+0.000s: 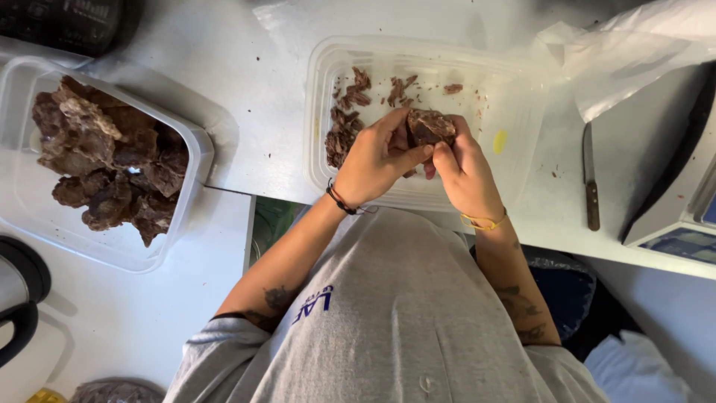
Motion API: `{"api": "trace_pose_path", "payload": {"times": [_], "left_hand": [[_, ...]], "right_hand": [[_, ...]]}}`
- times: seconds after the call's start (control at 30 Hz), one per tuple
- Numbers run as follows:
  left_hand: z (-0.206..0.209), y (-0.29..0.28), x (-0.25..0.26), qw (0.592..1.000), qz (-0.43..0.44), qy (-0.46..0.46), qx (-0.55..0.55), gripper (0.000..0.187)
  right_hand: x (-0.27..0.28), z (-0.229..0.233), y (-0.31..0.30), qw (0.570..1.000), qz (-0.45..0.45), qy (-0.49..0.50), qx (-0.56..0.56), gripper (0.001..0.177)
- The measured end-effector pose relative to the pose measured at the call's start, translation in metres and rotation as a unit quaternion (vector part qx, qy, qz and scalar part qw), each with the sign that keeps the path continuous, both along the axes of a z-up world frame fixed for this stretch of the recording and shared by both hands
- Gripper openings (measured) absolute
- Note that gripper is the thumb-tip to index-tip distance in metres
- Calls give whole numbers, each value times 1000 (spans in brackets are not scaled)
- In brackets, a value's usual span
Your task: Shredding cooked meat by hand into a plastic container
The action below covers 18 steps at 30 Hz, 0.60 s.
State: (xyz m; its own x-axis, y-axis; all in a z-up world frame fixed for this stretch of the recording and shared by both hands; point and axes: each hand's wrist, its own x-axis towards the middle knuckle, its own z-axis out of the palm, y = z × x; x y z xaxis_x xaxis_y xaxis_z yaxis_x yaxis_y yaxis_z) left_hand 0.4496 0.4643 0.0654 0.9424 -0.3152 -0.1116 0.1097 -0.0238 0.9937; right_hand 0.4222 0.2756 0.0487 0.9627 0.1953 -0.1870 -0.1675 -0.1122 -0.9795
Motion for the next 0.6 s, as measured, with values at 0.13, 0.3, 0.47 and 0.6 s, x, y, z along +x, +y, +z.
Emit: {"api": "trace_pose_path", "payload": {"times": [0.13,0.3,0.47,0.6], "left_hand": [[1,4,6,998,-30,-45,13,45],[5,-10,3,994,-44,4,-103,47],[-24,-20,-3,984,-23,4,-179,42],[-37,-17,-1,947,-109,59,-298,41]], "right_hand": [[0,6,6,996,-42,-31,-66,17],[0,-2,4,987,-80,-62,-127,15],[-2,24,10,995,-101,-2,-11,16],[-4,31,12,987,-112,42,102,10]]}}
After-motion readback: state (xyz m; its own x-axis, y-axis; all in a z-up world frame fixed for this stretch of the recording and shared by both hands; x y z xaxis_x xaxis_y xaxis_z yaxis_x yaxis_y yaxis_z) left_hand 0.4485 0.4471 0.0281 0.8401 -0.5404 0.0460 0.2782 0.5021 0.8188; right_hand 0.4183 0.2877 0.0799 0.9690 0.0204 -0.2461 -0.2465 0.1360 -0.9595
